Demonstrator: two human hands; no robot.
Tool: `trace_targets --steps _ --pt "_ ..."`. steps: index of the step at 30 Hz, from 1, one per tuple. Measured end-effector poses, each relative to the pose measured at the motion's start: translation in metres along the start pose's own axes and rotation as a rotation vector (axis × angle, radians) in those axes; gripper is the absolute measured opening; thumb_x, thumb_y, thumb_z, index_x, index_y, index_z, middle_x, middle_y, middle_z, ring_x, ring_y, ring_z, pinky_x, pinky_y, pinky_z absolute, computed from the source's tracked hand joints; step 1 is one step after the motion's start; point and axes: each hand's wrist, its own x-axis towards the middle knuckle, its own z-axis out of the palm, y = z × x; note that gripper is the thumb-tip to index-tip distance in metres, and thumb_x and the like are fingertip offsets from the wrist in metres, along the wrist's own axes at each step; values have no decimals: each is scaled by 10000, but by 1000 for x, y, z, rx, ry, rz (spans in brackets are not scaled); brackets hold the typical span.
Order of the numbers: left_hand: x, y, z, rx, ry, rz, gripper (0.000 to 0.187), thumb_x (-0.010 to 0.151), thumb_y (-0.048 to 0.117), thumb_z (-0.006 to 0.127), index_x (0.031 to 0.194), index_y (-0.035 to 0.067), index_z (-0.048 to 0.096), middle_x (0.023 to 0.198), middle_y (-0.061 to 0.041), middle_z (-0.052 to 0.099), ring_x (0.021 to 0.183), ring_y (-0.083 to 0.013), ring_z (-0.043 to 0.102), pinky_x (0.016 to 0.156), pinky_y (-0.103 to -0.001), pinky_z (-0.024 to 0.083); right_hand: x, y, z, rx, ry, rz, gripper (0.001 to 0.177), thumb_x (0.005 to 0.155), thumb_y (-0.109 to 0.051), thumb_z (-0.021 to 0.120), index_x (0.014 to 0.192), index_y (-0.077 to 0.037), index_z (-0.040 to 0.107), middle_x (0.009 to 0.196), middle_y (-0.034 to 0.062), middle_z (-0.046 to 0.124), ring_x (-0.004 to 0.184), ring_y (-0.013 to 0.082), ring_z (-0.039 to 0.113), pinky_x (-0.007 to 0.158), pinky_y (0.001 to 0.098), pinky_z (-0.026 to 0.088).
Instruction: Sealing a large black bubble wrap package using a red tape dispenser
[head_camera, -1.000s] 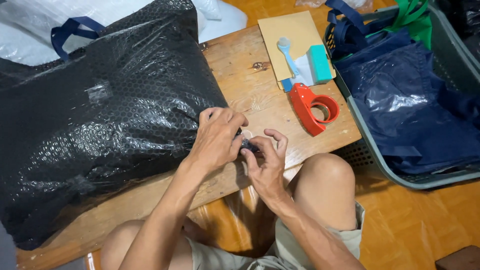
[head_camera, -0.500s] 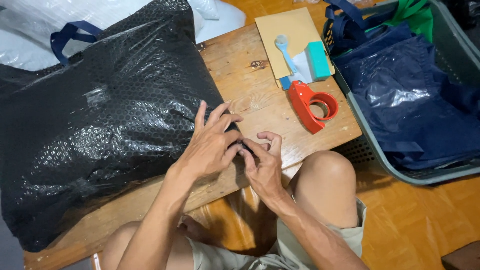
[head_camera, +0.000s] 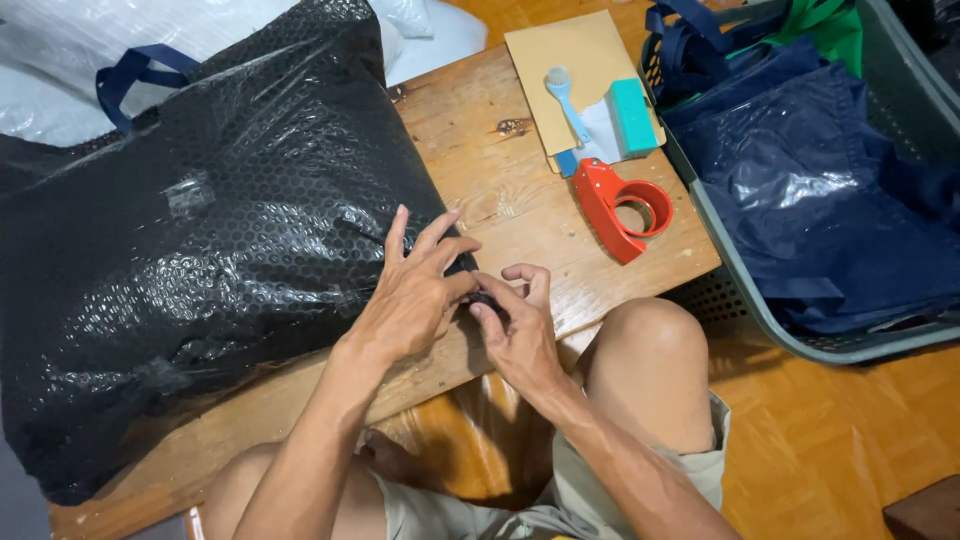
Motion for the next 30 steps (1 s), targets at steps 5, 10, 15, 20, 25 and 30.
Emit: trace_targets --steps 5,10,15,20,25,30 --pt "0 -2 2 -6 8 11 46 867 218 676 885 189 708 1297 -53 605 1485 -347 368 1183 -728 80 3 3 1 40 -4 -1 343 874 -153 777 1216 -145 755 1206 132 484 922 313 690 863 382 568" --pt "1 -1 4 38 25 13 58 844 210 697 889 175 707 1323 -63 597 1494 -372 347 1166 -754 78 4 7 2 7 17 -19 296 856 -158 797 1150 -126 779 1199 140 503 993 312 654 949 389 530" --pt "3 -3 7 156 -69 10 99 824 215 692 911 192 733 1355 -65 578 1511 -371 300 1158 -778 69 6 5 5 -108 34 -76 160 880 -144 769 1001 -41 756 1140 143 532 987 350 647 967 397 519" --pt "3 2 7 192 -80 -26 380 807 272 702 1152 114 690 1437 -126 555 1532 -379 269 1184 -759 21 5 1 -12 -87 45 -85 382 871 -284 817 1078 17 705 1167 191 526 1044 368 650 945 431 544" --pt "2 4 -2 101 -66 -63 703 751 256 684 1410 58 537 1469 -178 522 1546 -395 234 1202 -733 -32 11 -3 -3 -36 43 -199 333 915 -206 758 1209 -55 714 1222 170 495 1101 344 615 974 433 543" --pt "-2 -7 4 89 -42 -27 379 751 208 685 1118 115 678 1396 -146 589 1529 -384 302 1211 -726 14 16 8 13 9 64 -219 119 898 -83 710 1006 -81 760 1092 118 544 996 337 662 898 416 582"
